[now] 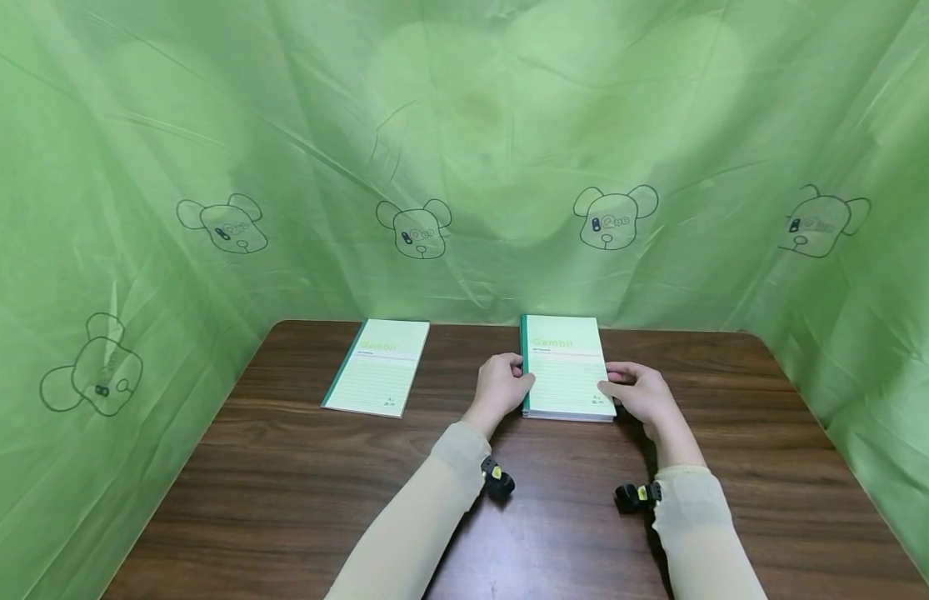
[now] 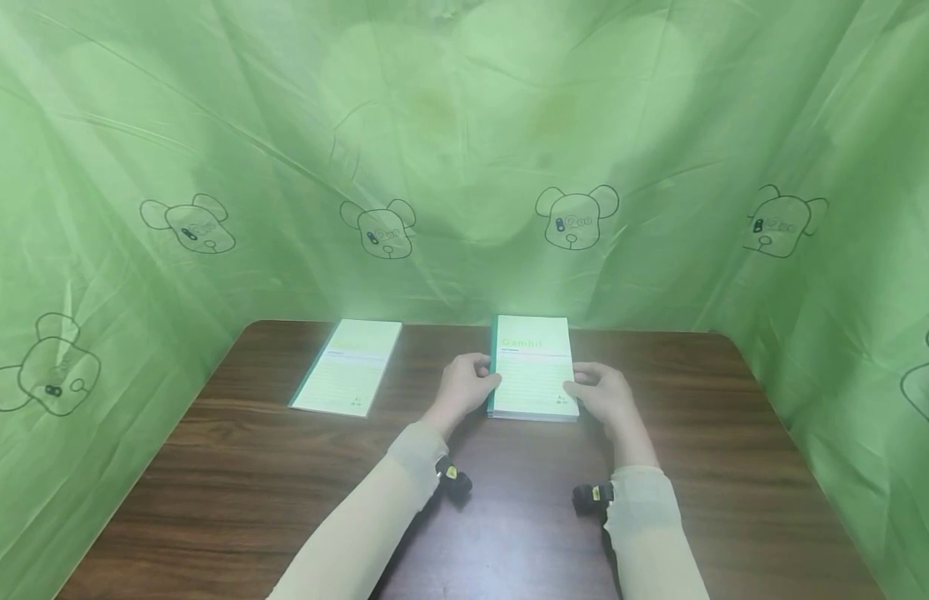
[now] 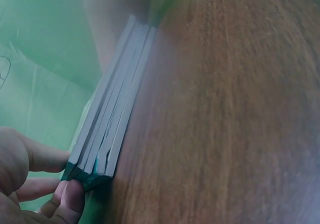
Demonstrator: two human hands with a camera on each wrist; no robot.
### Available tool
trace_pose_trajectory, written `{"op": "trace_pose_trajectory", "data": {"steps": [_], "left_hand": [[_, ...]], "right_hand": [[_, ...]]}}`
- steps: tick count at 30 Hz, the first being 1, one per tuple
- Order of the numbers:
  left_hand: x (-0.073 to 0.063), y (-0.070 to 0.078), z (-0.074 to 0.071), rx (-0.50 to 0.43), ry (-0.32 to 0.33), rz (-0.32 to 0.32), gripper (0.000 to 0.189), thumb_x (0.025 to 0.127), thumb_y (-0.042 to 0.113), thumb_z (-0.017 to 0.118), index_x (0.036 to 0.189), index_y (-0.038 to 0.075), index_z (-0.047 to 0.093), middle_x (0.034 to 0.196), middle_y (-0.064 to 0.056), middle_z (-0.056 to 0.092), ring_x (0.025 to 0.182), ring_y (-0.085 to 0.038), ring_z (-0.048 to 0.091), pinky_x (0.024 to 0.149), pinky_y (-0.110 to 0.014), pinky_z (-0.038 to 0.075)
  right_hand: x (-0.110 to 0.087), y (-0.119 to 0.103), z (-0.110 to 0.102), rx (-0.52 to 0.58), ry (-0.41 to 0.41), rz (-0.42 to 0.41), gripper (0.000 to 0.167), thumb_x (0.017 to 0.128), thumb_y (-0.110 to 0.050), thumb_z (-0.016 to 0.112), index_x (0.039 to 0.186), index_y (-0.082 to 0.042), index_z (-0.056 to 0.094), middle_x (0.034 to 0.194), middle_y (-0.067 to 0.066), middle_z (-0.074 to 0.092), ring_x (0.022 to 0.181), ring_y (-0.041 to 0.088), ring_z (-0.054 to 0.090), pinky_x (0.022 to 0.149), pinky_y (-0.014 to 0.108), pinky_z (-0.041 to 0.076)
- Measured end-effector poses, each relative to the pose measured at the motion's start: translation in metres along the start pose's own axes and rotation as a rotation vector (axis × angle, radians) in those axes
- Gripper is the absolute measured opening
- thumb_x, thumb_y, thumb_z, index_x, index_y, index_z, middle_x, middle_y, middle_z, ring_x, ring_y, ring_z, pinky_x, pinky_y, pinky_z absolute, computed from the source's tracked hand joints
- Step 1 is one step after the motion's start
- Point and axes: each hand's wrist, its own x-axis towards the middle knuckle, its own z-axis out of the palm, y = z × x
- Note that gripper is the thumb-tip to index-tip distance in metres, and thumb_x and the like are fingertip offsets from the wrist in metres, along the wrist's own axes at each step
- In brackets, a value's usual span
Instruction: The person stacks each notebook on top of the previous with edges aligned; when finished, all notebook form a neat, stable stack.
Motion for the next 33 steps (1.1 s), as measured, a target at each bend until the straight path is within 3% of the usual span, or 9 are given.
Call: {"op": "trace_pose_trajectory", "data": {"steps": [5,12,19,24,29,33], "left_hand": [[-0.006,0.008,-0.004,0.047,-0.010,0.004,0.037,0.098,0.017,0.076,0.132,0.003,0.077,0.104,-0.003,0.076,0.103,-0.023,0.069,0.096,-0.040,0.058],[-0.008,0.011,-0.006,0.060,-0.012,-0.005,0.038,0.098,0.017,0.075,0.133,0.003,0.077,0.112,-0.007,0.077,0.108,-0.025,0.070,0.097,-0.041,0.058],[0.003,0.003,-0.007,0.066,-0.024,-0.003,0.038,0.097,0.021,0.070,0.131,0.005,0.079,0.106,-0.002,0.078,0.101,-0.022,0.071,0.088,-0.038,0.060],[-0.003,0.014,-0.033,0.065,-0.074,0.036,0.042,0.103,0.024,0.068,0.138,0.003,0.073,0.110,-0.004,0.078,0.103,-0.022,0.072,0.091,-0.039,0.060],[-0.009,0.014,-0.062,0.065,-0.100,0.113,0.047,0.105,0.029,0.069,0.145,0.004,0.068,0.116,-0.004,0.078,0.097,-0.016,0.072,0.093,-0.038,0.059],[-0.015,0.005,-0.090,0.060,-0.098,0.153,0.048,0.104,0.031,0.070,0.145,0.007,0.068,0.118,-0.004,0.078,0.094,-0.015,0.073,0.094,-0.041,0.059]], "right_hand": [[0.001,0.002,0.002,-0.001,0.011,0.006,0.052,0.103,-0.008,0.074,0.149,0.010,0.058,0.137,0.030,0.064,0.099,0.011,0.062,0.077,0.022,0.057],[-0.001,-0.001,0.006,-0.038,0.038,0.018,0.051,0.102,-0.009,0.073,0.149,0.008,0.060,0.139,0.031,0.064,0.114,0.027,0.061,0.076,0.020,0.052],[-0.012,-0.020,0.002,-0.052,0.049,0.026,0.053,0.107,-0.019,0.069,0.151,0.008,0.058,0.142,0.029,0.062,0.124,0.032,0.058,0.083,0.023,0.050],[-0.021,-0.041,0.002,-0.037,0.078,-0.012,0.054,0.110,-0.028,0.066,0.154,0.002,0.058,0.143,0.024,0.063,0.117,0.025,0.059,0.085,0.024,0.049],[-0.026,-0.057,0.011,0.034,0.048,-0.094,0.056,0.109,-0.029,0.069,0.155,0.001,0.057,0.139,0.021,0.065,0.104,0.009,0.060,0.082,0.020,0.053],[-0.031,-0.072,0.029,0.050,0.007,-0.117,0.054,0.108,-0.026,0.070,0.153,0.001,0.058,0.136,0.021,0.065,0.103,0.014,0.062,0.081,0.023,0.054]]}}
